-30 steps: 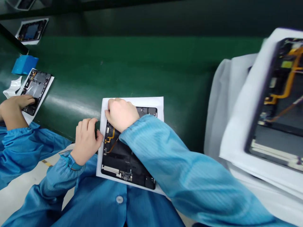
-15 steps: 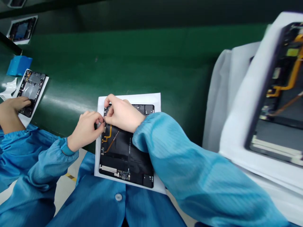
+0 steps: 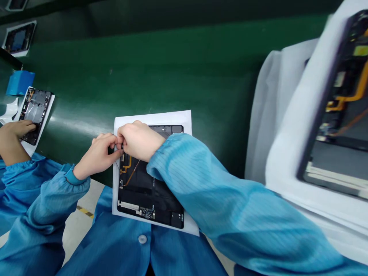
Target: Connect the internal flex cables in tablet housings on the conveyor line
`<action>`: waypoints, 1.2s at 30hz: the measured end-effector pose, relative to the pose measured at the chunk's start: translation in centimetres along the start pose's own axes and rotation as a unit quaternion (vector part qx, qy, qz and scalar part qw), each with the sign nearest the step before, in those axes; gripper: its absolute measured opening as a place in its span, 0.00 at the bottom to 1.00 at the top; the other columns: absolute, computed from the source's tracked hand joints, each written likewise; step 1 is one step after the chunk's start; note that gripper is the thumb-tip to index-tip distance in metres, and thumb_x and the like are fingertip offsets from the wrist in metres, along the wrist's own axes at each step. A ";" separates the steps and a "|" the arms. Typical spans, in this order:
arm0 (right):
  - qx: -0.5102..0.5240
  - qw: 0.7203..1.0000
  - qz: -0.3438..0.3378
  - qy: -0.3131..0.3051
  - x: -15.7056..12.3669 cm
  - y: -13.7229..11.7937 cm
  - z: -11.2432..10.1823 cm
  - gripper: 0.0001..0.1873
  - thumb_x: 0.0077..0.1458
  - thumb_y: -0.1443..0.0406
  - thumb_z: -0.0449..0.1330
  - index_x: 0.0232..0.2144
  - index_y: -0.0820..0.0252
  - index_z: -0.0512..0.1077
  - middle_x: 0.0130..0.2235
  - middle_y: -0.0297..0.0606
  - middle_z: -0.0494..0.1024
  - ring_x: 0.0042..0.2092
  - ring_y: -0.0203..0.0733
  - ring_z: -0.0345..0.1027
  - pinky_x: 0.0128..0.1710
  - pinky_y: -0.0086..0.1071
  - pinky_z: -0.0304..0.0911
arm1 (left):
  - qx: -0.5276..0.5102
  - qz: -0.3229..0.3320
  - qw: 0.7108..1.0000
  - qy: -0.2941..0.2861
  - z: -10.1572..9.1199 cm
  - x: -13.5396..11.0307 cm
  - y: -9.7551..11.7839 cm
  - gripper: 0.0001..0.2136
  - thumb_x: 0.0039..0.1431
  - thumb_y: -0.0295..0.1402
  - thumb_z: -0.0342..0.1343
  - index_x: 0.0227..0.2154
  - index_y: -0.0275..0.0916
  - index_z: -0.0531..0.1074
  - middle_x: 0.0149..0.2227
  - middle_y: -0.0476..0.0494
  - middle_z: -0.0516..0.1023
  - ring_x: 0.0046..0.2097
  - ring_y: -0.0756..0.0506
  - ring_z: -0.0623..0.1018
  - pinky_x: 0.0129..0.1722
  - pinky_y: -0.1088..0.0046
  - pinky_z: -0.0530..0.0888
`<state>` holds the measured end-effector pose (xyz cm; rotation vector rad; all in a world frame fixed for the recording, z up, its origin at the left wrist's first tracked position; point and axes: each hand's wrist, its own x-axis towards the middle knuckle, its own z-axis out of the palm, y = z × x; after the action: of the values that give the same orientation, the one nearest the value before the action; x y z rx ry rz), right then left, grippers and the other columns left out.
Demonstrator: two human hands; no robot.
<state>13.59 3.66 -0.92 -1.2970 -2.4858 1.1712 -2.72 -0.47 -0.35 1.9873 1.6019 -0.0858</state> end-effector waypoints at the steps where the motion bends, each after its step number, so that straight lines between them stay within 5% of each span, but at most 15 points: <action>1: -0.009 1.000 -0.003 0.000 0.1 -0.1 0.0 0.11 0.50 0.77 0.57 0.30 0.60 0.76 0.32 0.34 0.80 0.34 0.37 0.72 0.39 0.29 0.61 | 0.001 -0.001 1.000 -0.001 0.0 0.0 0.0 0.04 0.59 0.32 0.54 0.29 0.39 0.69 0.33 0.47 0.71 0.40 0.43 0.69 0.40 0.65 0.61; 14: -0.056 0.998 -0.031 0.019 -0.1 0.5 0.5 0.11 0.51 0.76 0.57 0.32 0.60 0.77 0.30 0.35 0.79 0.32 0.39 0.70 0.37 0.31 0.59 | 0.025 -0.033 0.999 -0.031 -0.6 1.2 1.0 0.03 0.53 0.27 0.53 0.27 0.40 0.70 0.28 0.48 0.73 0.34 0.45 0.70 0.37 0.66 0.66; 23: -0.195 0.969 -0.075 0.129 -5.2 1.4 3.5 0.11 0.62 0.72 0.55 0.34 0.61 0.79 0.37 0.43 0.78 0.38 0.43 0.68 0.37 0.34 0.59 | 0.019 0.011 0.997 -0.074 -2.0 1.7 0.8 0.04 0.55 0.28 0.55 0.26 0.39 0.72 0.26 0.50 0.73 0.28 0.49 0.69 0.31 0.71 0.63; 29: -0.235 0.949 -0.080 0.194 -6.4 1.5 4.8 0.13 0.62 0.73 0.54 0.35 0.60 0.79 0.35 0.42 0.76 0.35 0.43 0.63 0.34 0.35 0.57 | 0.099 0.083 0.991 -0.024 -2.0 1.7 1.3 0.03 0.57 0.27 0.56 0.30 0.38 0.74 0.33 0.45 0.76 0.36 0.45 0.73 0.36 0.69 0.67; 36: -0.244 0.941 -0.064 0.224 -7.2 2.2 5.4 0.14 0.63 0.72 0.54 0.37 0.61 0.79 0.36 0.42 0.77 0.35 0.43 0.64 0.35 0.36 0.58 | 0.142 0.191 0.969 -0.064 -2.4 3.3 1.3 0.07 0.59 0.24 0.55 0.29 0.37 0.77 0.37 0.42 0.76 0.41 0.44 0.75 0.43 0.67 0.70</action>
<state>17.32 -4.04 -4.37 -1.2848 -2.5225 0.1839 -1.35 3.43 0.80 2.4226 1.1516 -0.3004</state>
